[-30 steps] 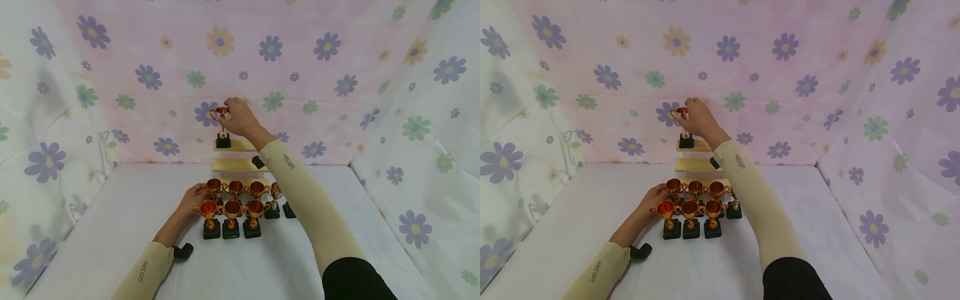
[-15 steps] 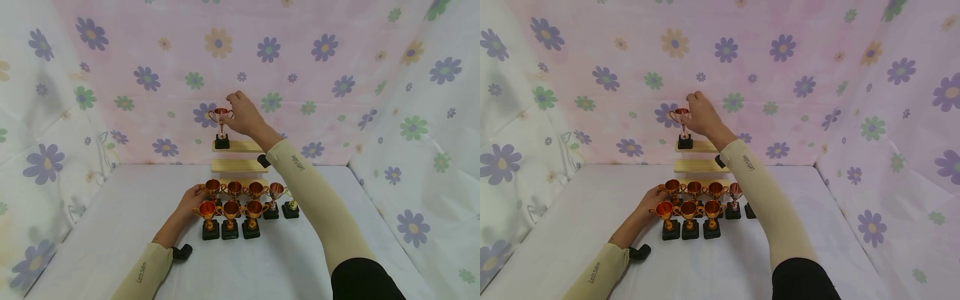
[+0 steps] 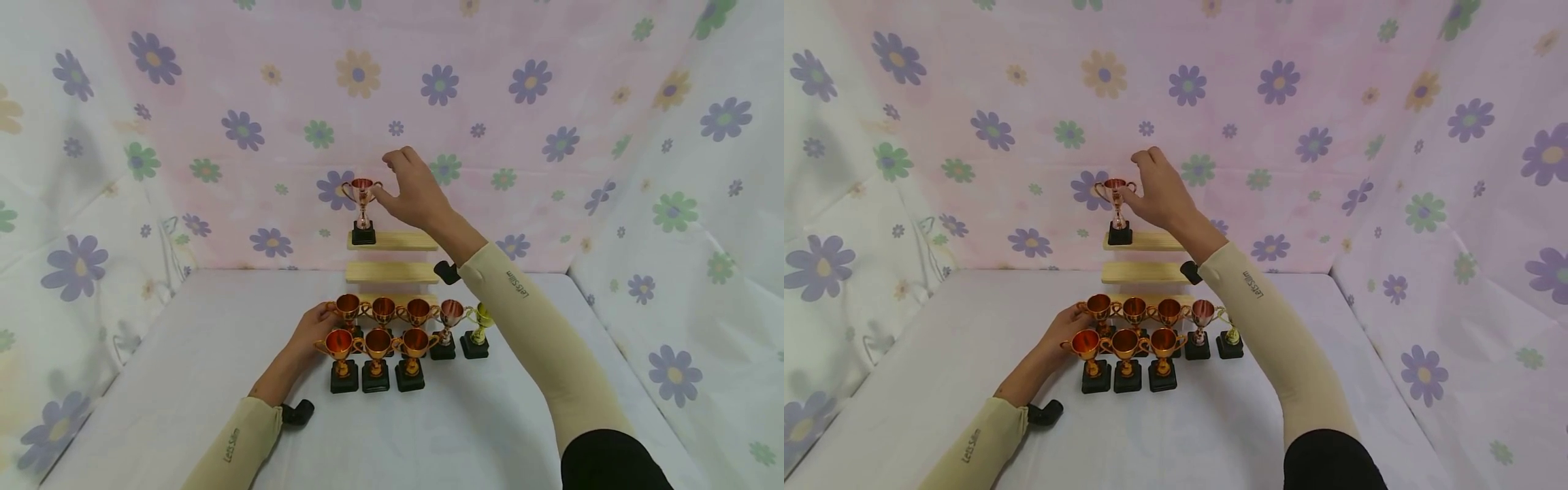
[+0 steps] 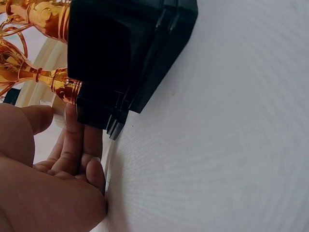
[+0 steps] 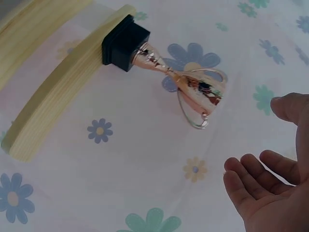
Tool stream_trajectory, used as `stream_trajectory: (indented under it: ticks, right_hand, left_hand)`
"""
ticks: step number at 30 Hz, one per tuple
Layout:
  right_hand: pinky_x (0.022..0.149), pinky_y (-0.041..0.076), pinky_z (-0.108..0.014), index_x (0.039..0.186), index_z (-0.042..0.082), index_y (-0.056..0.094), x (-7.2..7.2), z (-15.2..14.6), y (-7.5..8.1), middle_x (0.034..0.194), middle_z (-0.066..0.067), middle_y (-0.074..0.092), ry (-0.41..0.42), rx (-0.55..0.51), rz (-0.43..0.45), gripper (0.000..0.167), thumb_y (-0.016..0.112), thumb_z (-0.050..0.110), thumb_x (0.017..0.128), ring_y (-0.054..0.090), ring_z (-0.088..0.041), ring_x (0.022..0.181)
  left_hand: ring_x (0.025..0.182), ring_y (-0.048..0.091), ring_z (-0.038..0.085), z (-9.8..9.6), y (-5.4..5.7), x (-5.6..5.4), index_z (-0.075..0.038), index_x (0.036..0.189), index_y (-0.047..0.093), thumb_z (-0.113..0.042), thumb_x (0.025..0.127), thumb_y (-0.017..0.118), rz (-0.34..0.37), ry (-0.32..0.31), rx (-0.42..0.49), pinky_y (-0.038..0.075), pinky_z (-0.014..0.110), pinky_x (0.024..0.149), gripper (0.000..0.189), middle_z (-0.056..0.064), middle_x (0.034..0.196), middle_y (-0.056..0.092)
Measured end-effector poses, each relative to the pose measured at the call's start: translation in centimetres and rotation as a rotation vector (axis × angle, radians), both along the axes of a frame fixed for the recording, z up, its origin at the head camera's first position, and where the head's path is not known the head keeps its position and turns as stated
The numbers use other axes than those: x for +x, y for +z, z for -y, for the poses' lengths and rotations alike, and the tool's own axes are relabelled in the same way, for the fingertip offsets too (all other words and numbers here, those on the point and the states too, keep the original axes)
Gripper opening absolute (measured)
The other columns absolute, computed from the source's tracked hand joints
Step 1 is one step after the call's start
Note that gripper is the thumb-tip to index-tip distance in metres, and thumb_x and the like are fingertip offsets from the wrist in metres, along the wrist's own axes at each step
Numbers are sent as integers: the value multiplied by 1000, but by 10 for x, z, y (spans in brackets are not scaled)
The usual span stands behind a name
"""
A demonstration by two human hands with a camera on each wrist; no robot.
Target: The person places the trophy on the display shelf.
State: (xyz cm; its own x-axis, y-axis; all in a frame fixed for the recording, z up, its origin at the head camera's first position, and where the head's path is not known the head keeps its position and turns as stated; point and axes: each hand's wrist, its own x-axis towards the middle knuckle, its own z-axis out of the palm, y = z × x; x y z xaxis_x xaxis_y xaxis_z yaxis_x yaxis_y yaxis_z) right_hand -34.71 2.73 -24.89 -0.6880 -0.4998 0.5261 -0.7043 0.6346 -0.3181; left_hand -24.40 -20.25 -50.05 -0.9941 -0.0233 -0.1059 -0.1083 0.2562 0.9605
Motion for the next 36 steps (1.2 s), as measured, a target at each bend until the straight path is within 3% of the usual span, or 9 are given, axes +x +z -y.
stream_trajectory:
  ticks: [4, 11, 22, 36]
  right_hand:
    - [109, 47, -41, 144, -3, 52, 11, -6, -1, 137, -17, 56, 19, -21, 7, 54, 72, 24, 102, 56, -32, 125]
    - [107, 48, -41, 143, 0, 53, 26, -12, -7, 134, -15, 58, 33, -2, -1, 53, 71, 27, 102, 58, -29, 124]
    - [100, 50, -44, 131, 2, 65, 49, -45, -26, 124, -14, 64, 58, -117, 7, 40, 75, 23, 99, 60, -29, 112]
    - [100, 51, -48, 129, 3, 68, 68, -80, -59, 119, -14, 67, 53, -197, 20, 37, 78, 21, 97, 63, -30, 110]
  left_hand:
    - [119, 65, 31, 0, 0, 1, -1, 136, 60, -26, 110, 53, 7, -7, -7, 52, 44, 104, 36, 18, 127, 74]
    - [126, 65, 34, 2, -2, -1, -1, 131, 59, -28, 111, 54, 8, -4, 29, 49, 46, 109, 34, 19, 130, 72]
    - [122, 67, 29, -1, -3, 1, 0, 127, 59, -25, 110, 55, -3, -5, 57, 53, 35, 99, 30, 17, 126, 74]
    - [121, 67, 30, 0, -1, 0, 0, 128, 61, -25, 110, 54, -5, -3, 16, 53, 39, 102, 32, 18, 125, 75]
